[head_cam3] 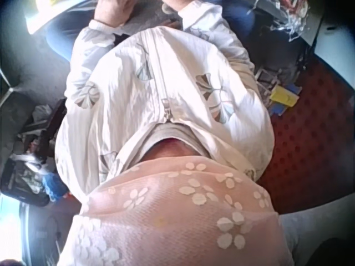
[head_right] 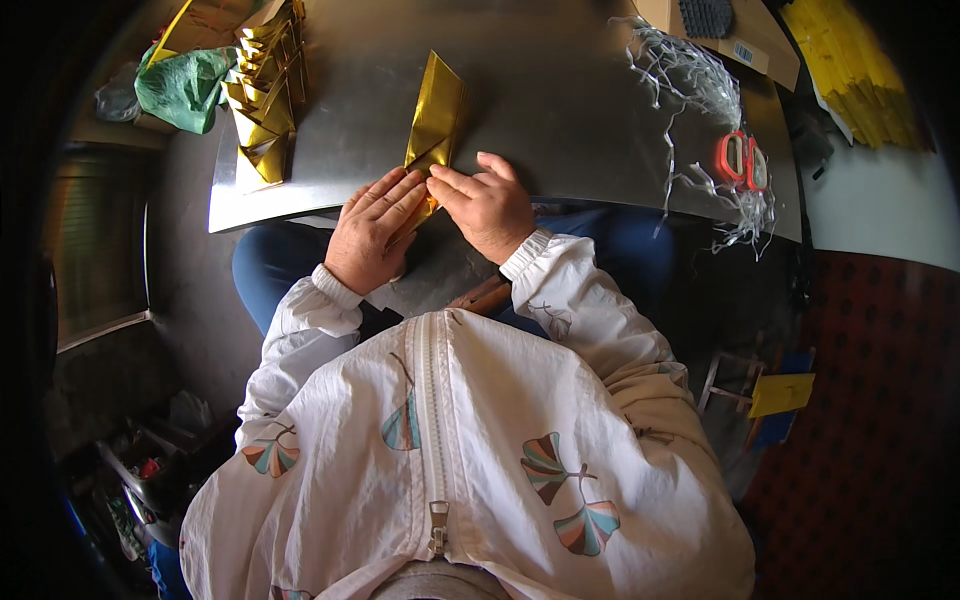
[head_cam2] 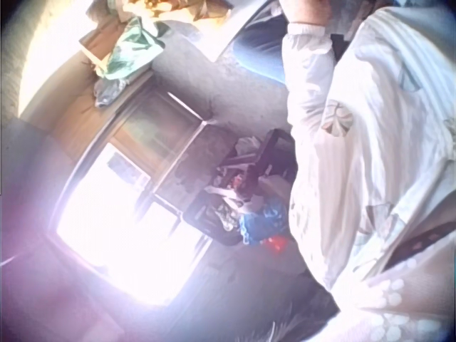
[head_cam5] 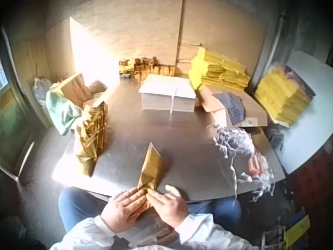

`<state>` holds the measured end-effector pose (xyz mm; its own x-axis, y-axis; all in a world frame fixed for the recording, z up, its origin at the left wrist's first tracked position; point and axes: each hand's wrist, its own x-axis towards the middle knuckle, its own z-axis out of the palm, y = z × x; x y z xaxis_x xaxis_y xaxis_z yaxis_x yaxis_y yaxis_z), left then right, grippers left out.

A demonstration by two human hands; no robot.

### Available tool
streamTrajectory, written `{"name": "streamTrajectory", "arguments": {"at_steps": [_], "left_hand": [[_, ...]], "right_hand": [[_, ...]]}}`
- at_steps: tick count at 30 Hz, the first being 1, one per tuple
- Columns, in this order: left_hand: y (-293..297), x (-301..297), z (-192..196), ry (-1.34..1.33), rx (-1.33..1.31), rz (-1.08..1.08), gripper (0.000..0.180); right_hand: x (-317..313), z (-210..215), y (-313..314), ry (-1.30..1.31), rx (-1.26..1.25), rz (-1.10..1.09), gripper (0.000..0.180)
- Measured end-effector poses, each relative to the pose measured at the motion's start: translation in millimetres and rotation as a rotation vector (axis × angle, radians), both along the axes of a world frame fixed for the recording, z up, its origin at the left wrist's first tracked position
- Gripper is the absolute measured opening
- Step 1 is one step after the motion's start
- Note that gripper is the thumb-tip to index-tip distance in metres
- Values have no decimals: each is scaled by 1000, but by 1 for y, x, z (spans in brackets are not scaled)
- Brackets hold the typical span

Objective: The person folds a sheet of gold paper by hand into a triangular origami shape, then places it into a stack of similar folded pieces. The person repeats the folding process with another sheet.

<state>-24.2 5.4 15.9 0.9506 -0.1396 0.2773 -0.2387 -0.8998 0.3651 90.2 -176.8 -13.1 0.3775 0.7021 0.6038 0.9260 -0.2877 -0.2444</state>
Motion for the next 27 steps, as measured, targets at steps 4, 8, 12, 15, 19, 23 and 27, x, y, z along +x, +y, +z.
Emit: {"name": "streamTrajectory", "arguments": {"at_steps": [4, 8, 12, 15, 19, 23, 27], "left_hand": [[7, 11, 3, -171, 124, 7, 44], [3, 26, 5, -368, 239, 42, 37], [-6, 31, 4, -447, 311, 78, 36], [-12, 28, 0, -362, 322, 89, 37], [-13, 29, 0, -261, 174, 69, 38], [-1, 38, 7, -182, -67, 25, 38], [6, 34, 12, -191, -68, -12, 27]], "right_hand": [[17, 17, 4, -24, 30, 111, 18], [29, 38, 3, -21, 47, 154, 19], [27, 39, -3, -34, 25, 131, 22], [16, 26, -5, -4, -31, 44, 22], [5, 11, -9, 114, -93, 2, 24], [4, 6, -10, 137, -109, -31, 22], [6, 8, -6, 197, 19, -27, 16]]}}
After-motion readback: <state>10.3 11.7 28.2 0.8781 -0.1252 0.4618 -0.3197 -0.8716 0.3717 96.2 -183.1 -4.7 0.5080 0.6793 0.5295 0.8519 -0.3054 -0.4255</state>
